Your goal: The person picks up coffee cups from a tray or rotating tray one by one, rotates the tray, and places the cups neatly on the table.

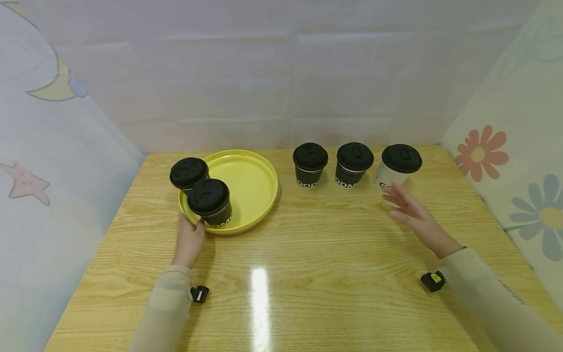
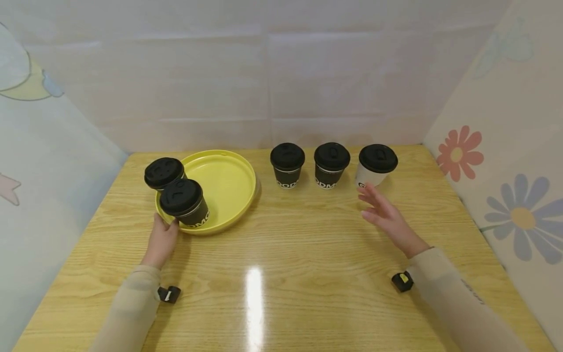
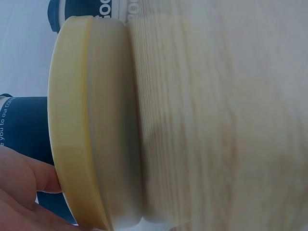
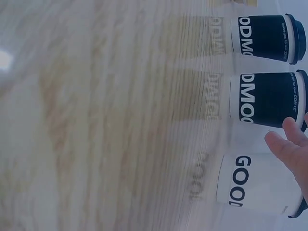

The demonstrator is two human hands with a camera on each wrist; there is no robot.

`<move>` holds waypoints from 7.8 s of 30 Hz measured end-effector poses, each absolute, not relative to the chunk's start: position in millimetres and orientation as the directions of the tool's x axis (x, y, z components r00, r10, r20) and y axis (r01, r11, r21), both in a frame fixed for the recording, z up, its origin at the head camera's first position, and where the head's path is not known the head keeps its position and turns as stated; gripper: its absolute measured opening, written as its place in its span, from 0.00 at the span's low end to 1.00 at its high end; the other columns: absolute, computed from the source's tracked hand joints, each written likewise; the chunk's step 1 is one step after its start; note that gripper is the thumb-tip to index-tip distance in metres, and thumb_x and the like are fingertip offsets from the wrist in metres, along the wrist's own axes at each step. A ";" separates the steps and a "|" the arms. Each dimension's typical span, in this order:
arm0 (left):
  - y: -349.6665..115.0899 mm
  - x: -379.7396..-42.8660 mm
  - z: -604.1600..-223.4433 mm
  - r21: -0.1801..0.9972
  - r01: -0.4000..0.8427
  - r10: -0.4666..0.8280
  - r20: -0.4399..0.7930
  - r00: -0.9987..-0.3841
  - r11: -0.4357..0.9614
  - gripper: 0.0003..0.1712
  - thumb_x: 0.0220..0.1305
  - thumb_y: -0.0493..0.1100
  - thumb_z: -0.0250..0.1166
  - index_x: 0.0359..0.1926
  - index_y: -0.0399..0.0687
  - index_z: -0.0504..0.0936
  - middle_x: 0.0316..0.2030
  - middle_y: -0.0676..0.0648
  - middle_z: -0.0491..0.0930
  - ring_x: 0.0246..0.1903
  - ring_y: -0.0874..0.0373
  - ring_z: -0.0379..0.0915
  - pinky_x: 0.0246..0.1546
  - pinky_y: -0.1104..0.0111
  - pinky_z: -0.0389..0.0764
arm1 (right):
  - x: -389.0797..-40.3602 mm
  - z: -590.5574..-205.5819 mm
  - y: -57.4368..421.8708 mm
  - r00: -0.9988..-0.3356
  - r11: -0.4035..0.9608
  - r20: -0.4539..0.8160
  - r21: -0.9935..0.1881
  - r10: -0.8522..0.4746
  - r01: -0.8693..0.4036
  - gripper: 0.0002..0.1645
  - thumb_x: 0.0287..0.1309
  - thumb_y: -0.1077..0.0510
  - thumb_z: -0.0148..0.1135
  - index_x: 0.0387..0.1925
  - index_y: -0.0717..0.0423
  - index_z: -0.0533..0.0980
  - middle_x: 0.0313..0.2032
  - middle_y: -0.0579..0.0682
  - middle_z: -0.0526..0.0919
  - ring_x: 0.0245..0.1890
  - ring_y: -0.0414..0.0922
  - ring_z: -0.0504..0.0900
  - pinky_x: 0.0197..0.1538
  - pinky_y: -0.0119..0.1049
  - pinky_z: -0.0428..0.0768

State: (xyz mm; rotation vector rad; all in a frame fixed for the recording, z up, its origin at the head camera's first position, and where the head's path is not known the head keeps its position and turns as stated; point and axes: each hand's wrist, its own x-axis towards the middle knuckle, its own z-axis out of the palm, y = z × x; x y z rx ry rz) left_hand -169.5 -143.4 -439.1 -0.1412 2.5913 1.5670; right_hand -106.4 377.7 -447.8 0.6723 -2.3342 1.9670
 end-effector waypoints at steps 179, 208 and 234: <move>-135.3 -165.9 -442.1 0.885 -0.190 -0.064 -0.180 -0.982 0.424 0.43 0.72 0.36 0.41 0.70 0.31 0.18 0.73 0.32 0.25 0.73 0.45 0.27 0.71 0.56 0.39 | -166.9 -437.7 223.7 -0.821 -0.015 0.278 -0.950 -0.498 -0.313 0.46 0.69 0.58 0.56 0.76 0.60 0.41 0.73 0.66 0.48 0.71 0.62 0.52 0.66 0.64 0.51; -136.1 -167.4 -442.6 0.879 -0.190 -0.076 -0.175 -0.982 0.436 0.44 0.72 0.37 0.42 0.70 0.29 0.20 0.73 0.30 0.26 0.73 0.45 0.27 0.71 0.57 0.38 | -176.1 -437.8 195.7 -0.831 0.007 0.274 -0.949 -0.485 -0.316 0.50 0.66 0.55 0.60 0.75 0.65 0.41 0.72 0.69 0.49 0.71 0.63 0.51 0.68 0.61 0.52; -136.2 -166.7 -443.8 0.888 -0.190 -0.068 -0.178 -0.982 0.419 0.43 0.74 0.38 0.41 0.70 0.32 0.18 0.73 0.32 0.24 0.73 0.45 0.26 0.71 0.56 0.38 | -182.2 -438.3 164.9 -0.811 -0.015 0.287 -0.946 -0.509 -0.325 0.57 0.62 0.45 0.63 0.75 0.66 0.42 0.73 0.65 0.51 0.71 0.61 0.52 0.69 0.61 0.50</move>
